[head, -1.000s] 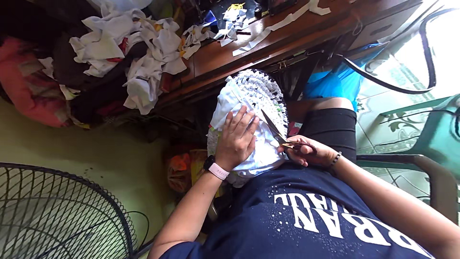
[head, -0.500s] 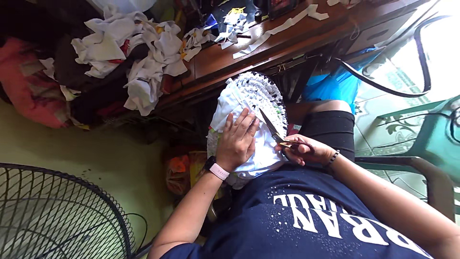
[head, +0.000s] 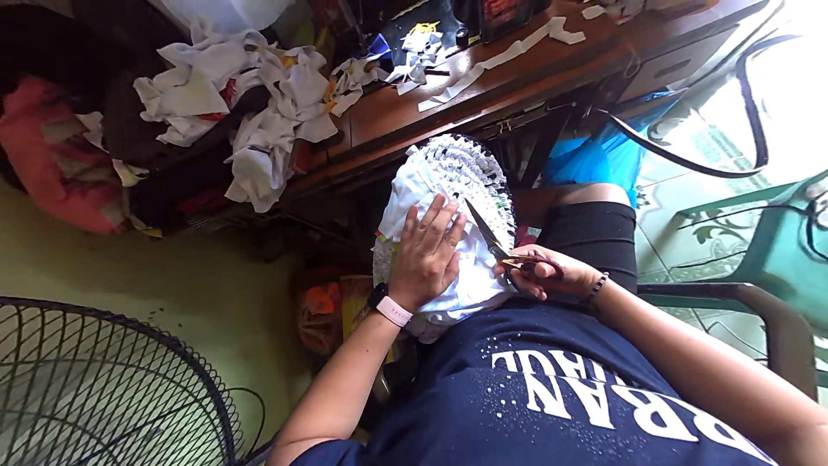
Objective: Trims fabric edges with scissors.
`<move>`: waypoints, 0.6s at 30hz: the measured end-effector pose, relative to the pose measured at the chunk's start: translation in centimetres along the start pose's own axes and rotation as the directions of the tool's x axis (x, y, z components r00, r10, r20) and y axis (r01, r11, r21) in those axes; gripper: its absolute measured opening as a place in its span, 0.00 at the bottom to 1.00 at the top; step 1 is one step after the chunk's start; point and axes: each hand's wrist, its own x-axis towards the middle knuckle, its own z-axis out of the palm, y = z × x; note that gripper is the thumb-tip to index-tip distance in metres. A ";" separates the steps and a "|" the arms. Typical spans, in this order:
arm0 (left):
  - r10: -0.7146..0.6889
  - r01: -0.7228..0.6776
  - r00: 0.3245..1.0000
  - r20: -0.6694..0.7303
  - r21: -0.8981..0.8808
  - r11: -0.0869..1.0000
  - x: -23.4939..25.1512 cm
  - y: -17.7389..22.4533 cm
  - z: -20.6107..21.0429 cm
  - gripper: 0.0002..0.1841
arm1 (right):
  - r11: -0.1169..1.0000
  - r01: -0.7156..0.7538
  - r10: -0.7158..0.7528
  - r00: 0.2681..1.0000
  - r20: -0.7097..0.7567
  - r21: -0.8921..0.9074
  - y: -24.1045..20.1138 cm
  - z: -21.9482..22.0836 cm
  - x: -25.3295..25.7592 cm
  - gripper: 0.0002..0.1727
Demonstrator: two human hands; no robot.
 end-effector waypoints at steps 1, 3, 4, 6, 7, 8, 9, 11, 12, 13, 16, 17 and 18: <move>0.001 -0.001 1.000 0.010 0.000 1.000 0.0 0.0 0.0 0.26 | 1.000 0.002 -0.002 1.000 0.000 -0.002 0.0 0.0 0.0 0.38; 0.000 0.000 1.000 0.022 0.002 1.000 0.0 -0.1 0.1 0.26 | 1.000 0.003 -0.003 1.000 0.000 0.000 0.1 0.0 0.0 0.38; 0.000 0.000 1.000 0.028 0.006 1.000 0.0 -0.1 0.1 0.26 | 1.000 0.001 -0.001 1.000 0.000 0.003 0.1 0.0 0.0 0.38; 0.002 -0.002 1.000 0.031 0.011 1.000 0.0 -0.1 0.2 0.25 | 1.000 -0.004 0.004 1.000 -0.002 0.009 0.1 -0.1 0.0 0.38; 0.002 -0.003 1.000 0.031 0.015 1.000 0.0 -0.1 0.2 0.25 | 1.000 -0.006 0.006 1.000 -0.005 0.014 0.2 -0.1 0.0 0.37; 0.003 -0.003 1.000 0.031 0.019 1.000 0.0 -0.1 0.2 0.25 | 1.000 -0.007 0.007 1.000 -0.005 0.017 0.1 -0.1 0.0 0.37; 0.002 -0.003 1.000 0.031 0.022 1.000 0.0 -0.1 0.2 0.26 | 1.000 -0.007 0.007 1.000 -0.007 0.019 0.1 0.0 0.1 0.37; -0.003 0.002 0.999 0.035 0.020 1.000 0.1 0.0 0.2 0.25 | 1.000 0.000 0.000 1.000 -0.005 0.021 0.2 0.0 0.1 0.37; -0.003 0.003 0.999 0.036 0.018 1.000 0.1 0.0 0.2 0.25 | 1.000 0.003 -0.003 1.000 -0.003 0.023 0.2 0.0 0.1 0.37; -0.001 0.001 0.999 0.032 0.016 1.000 0.1 0.1 0.2 0.25 | 1.000 0.005 -0.005 1.000 -0.001 0.021 0.2 0.0 0.1 0.36; 0.011 -0.011 1.000 0.004 0.013 1.000 0.0 0.1 0.3 0.24 | 1.000 0.008 -0.008 1.000 -0.002 0.016 0.1 0.1 0.1 0.36; 0.015 -0.015 1.000 -0.006 0.013 1.000 0.0 0.1 0.4 0.23 | 1.000 0.007 -0.007 1.000 -0.002 0.017 0.0 0.1 0.1 0.36; 0.015 -0.015 1.000 -0.012 0.011 1.000 0.0 0.1 0.5 0.23 | 1.000 0.005 -0.005 1.000 -0.001 0.018 0.1 0.1 0.1 0.36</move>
